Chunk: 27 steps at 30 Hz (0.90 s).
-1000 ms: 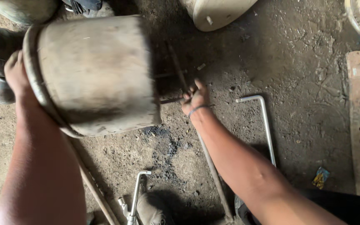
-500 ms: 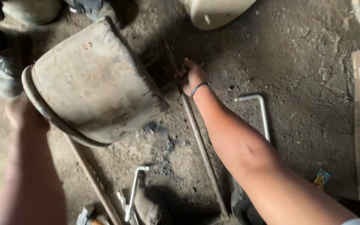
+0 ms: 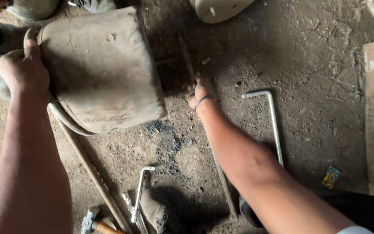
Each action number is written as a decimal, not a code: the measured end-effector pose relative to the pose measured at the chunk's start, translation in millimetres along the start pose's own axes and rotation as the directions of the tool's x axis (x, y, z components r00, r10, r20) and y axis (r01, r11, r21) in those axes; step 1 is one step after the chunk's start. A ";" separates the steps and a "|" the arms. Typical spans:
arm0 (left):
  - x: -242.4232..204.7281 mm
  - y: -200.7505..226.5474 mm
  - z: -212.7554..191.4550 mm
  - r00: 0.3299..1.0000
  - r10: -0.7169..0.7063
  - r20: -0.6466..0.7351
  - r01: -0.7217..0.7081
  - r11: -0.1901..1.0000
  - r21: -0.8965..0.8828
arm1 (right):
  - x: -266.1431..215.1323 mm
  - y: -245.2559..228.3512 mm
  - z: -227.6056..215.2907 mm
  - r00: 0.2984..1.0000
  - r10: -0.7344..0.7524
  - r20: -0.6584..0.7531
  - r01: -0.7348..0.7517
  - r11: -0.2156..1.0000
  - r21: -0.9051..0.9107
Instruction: The person uses a hammer and a metal rod to strike and adjust a circular metal plate resting on a frame. They then flip the metal object over and use a long metal bar to manipulate a bolt or pin on the underside.
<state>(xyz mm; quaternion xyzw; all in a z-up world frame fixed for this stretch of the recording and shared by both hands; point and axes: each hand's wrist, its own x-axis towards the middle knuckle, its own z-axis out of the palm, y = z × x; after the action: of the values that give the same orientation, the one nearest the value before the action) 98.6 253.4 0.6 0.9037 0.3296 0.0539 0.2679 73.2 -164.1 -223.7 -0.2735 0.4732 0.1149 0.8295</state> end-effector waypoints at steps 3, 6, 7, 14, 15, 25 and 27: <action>2.6 -4.1 -2.9 0.989 0.148 -0.003 -0.146 0.976 -0.161 | -20.3 -4.6 11.3 0.995 -0.008 0.102 0.012 0.999 -0.036; 1.8 -23.5 -6.7 0.995 0.035 0.094 0.005 0.921 -0.389 | -49.6 -0.4 10.3 0.954 -0.295 0.062 0.275 0.768 -0.578; 2.0 -25.3 -3.6 0.995 0.047 0.088 -0.003 0.897 -0.442 | -57.9 2.4 11.4 0.895 -0.436 0.091 0.337 0.530 -0.779; -3.4 -44.2 6.7 0.999 -0.008 0.045 0.028 0.882 -0.471 | -134.7 29.0 -120.8 0.843 -0.517 0.147 0.026 -0.233 -0.972; -0.4 -45.2 9.4 0.999 -0.019 0.047 0.040 0.864 -0.501 | -144.5 40.3 -137.4 0.875 -0.465 0.135 0.019 -0.246 -0.969; -43.4 -47.0 7.8 0.991 -0.068 -0.112 0.002 0.866 -0.500 | -126.0 89.1 -146.6 0.909 -0.349 0.226 0.115 -0.311 -0.943; -57.6 -34.3 3.8 0.981 -0.164 -0.102 0.082 0.830 -0.552 | -120.8 94.0 -144.0 0.914 -0.334 0.230 0.134 -0.285 -0.949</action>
<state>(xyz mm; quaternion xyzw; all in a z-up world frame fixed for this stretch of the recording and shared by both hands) 35.4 237.7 -15.9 0.7606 0.3768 0.1936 0.4920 -136.6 -159.4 -211.6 -0.9077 0.1915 0.2549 0.2728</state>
